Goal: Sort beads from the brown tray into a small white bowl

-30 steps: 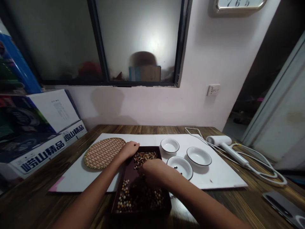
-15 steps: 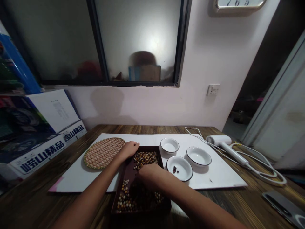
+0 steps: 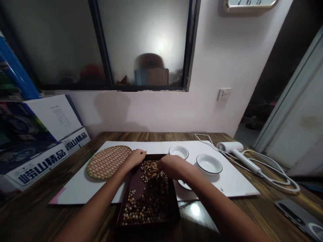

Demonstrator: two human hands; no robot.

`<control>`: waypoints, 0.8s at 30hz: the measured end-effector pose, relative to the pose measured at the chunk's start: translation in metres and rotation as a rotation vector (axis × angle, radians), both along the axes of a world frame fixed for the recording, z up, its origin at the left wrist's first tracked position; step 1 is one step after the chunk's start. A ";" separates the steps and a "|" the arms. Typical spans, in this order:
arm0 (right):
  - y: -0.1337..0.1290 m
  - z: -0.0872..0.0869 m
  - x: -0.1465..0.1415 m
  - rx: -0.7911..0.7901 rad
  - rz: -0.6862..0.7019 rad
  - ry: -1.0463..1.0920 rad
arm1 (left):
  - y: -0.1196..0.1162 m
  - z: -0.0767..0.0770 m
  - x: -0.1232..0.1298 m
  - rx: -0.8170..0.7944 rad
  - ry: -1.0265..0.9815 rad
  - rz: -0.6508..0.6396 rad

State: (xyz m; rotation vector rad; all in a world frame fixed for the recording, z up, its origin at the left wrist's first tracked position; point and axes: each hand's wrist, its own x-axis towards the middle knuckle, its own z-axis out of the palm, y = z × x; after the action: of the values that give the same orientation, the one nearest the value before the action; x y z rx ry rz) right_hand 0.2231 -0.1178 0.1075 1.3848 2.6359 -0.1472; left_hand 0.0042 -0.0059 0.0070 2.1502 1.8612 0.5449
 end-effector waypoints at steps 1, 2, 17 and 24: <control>0.003 0.002 0.004 -0.018 -0.036 -0.003 | 0.000 0.000 0.000 -0.001 0.004 -0.002; 0.006 0.003 0.008 -0.040 -0.070 -0.011 | -0.001 0.001 0.000 -0.003 0.009 -0.004; 0.010 0.006 0.022 -0.139 -0.225 -0.048 | 0.000 0.001 0.000 -0.013 0.019 0.001; 0.004 -0.006 0.005 0.038 -0.078 -0.006 | 0.001 -0.001 0.000 -0.010 0.000 -0.006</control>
State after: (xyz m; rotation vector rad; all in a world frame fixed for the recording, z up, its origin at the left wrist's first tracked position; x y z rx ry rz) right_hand 0.2280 -0.1140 0.1018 1.4988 2.5938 -0.1019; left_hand 0.0038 -0.0053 0.0064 2.1483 1.8531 0.5340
